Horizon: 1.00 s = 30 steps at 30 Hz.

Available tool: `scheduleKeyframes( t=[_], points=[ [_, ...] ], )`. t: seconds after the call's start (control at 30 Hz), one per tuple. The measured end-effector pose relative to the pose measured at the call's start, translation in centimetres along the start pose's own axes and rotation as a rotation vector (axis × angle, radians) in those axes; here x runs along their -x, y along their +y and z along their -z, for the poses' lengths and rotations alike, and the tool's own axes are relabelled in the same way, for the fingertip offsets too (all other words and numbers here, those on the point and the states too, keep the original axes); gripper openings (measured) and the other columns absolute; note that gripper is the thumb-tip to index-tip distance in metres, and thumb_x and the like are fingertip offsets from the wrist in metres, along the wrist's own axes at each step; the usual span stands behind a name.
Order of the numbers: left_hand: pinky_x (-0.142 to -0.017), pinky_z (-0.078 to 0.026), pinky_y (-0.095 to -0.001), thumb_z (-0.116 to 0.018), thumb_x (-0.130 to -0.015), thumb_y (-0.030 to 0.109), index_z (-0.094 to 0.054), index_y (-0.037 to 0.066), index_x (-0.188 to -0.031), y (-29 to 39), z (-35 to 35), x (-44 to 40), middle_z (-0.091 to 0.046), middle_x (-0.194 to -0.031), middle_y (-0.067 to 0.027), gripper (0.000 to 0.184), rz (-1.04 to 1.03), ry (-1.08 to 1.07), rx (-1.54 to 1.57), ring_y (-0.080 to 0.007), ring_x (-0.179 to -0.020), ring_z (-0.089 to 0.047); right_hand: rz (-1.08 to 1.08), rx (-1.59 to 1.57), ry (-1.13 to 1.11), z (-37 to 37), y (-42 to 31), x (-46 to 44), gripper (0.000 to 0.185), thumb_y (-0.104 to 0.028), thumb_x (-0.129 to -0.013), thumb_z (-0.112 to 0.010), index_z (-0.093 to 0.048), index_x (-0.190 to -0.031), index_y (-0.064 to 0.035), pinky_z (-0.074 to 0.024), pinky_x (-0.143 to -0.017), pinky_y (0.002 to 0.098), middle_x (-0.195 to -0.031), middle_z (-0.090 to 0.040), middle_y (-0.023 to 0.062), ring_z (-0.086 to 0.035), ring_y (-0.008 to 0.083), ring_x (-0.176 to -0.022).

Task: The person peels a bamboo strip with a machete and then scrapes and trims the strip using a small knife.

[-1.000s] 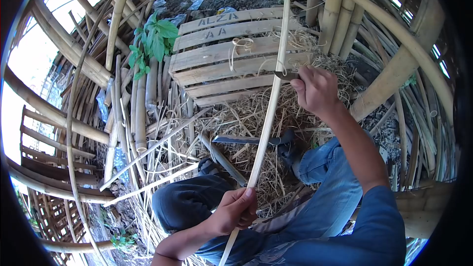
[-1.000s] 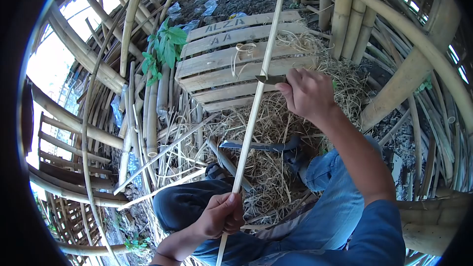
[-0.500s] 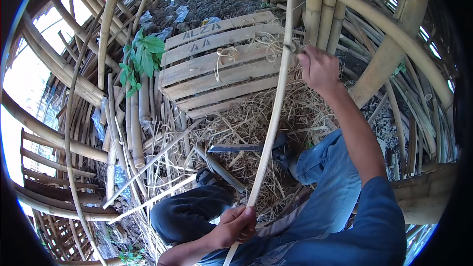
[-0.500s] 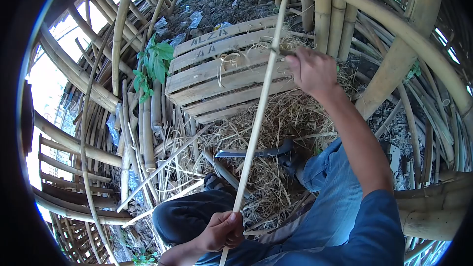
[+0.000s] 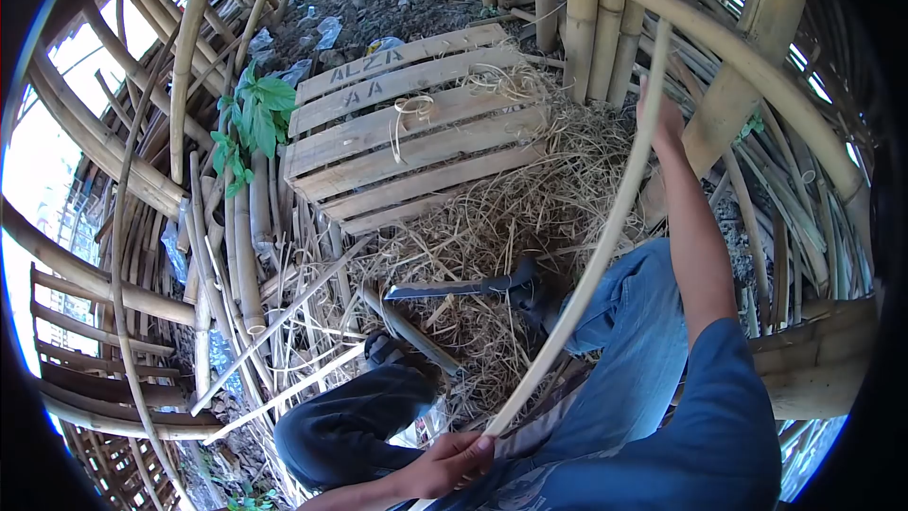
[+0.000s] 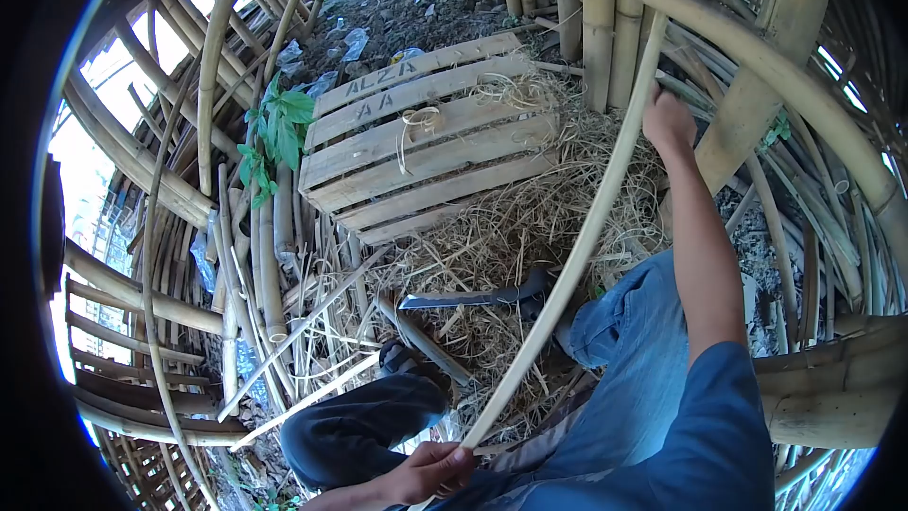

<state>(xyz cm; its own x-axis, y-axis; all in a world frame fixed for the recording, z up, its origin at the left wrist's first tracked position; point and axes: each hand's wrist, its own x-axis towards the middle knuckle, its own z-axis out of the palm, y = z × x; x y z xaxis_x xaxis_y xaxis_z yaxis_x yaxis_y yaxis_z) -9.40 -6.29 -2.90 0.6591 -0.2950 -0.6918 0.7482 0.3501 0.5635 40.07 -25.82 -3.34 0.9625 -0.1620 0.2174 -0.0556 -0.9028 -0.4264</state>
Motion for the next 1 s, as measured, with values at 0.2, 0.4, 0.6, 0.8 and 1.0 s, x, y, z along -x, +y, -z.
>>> scheduleKeyframes(
  t=[0.2, 0.4, 0.6, 0.8, 1.0],
  points=[
    [-0.040, -0.023, -0.0209, -0.039, -0.095, 0.041, -0.051, 0.004, -0.082, 2.2, 1.6, -0.5, -0.035, -0.055, 0.0031, 0.041, -0.277, 0.266, 0.195, -0.0052, -0.044, -0.029, 0.092, -0.150, -0.125, -1.8, 0.8, 0.7, 0.061, -0.052, -0.091, -0.028, -0.061, -0.089, -0.0005, -0.0430, -0.082, 0.0451, -0.090, -0.063, 0.0206, -0.059, 0.0368, -0.093],
    [-0.039, -0.020, -0.0209, -0.037, -0.096, 0.041, -0.050, 0.003, -0.085, 4.5, 2.5, -1.1, -0.032, -0.054, 0.0034, 0.041, -0.464, 0.394, 0.330, -0.0052, -0.043, -0.025, 0.486, -0.675, -0.850, 1.6, -7.0, 11.2, 0.023, -0.025, -0.092, -0.050, -0.052, -0.080, -0.0045, -0.0394, -0.048, 0.0203, -0.061, -0.046, -0.0024, -0.046, 0.0043, -0.057],
    [-0.040, -0.021, -0.0201, -0.032, -0.098, 0.035, -0.049, 0.004, -0.086, 5.8, 1.4, -2.0, -0.032, -0.055, 0.0044, 0.038, -0.468, 0.398, 0.220, -0.0041, -0.044, -0.025, 0.642, -0.754, -1.629, 3.9, -10.9, 22.5, 0.016, -0.012, -0.092, -0.049, -0.058, -0.093, 0.0009, -0.0414, -0.048, 0.0206, -0.067, -0.060, 0.0028, -0.052, 0.0049, -0.056],
    [-0.042, -0.025, -0.0195, -0.035, -0.099, 0.028, -0.049, 0.003, -0.085, 5.2, 0.4, -3.0, -0.036, -0.056, 0.0049, 0.031, -0.496, 0.432, 0.063, -0.0033, -0.045, -0.030, 0.530, -0.685, -1.854, 3.3, -10.7, 25.9, 0.020, -0.012, -0.092, -0.051, -0.060, -0.079, 0.0008, -0.0355, -0.047, 0.0207, -0.058, -0.051, -0.0014, -0.044, 0.0042, -0.051],
    [-0.040, -0.026, -0.0190, -0.034, -0.099, 0.026, -0.048, 0.005, -0.080, 4.7, 0.3, -2.7, -0.040, -0.055, 0.0036, 0.032, -0.488, 0.469, -0.150, -0.0031, -0.043, -0.034, 0.415, -0.609, -1.861, 3.3, -10.2, 25.0, 0.020, -0.014, -0.091, -0.054, -0.061, -0.083, 0.0029, -0.0333, -0.044, 0.0181, -0.063, -0.054, -0.0005, -0.043, 0.0026, -0.050]
  ],
)
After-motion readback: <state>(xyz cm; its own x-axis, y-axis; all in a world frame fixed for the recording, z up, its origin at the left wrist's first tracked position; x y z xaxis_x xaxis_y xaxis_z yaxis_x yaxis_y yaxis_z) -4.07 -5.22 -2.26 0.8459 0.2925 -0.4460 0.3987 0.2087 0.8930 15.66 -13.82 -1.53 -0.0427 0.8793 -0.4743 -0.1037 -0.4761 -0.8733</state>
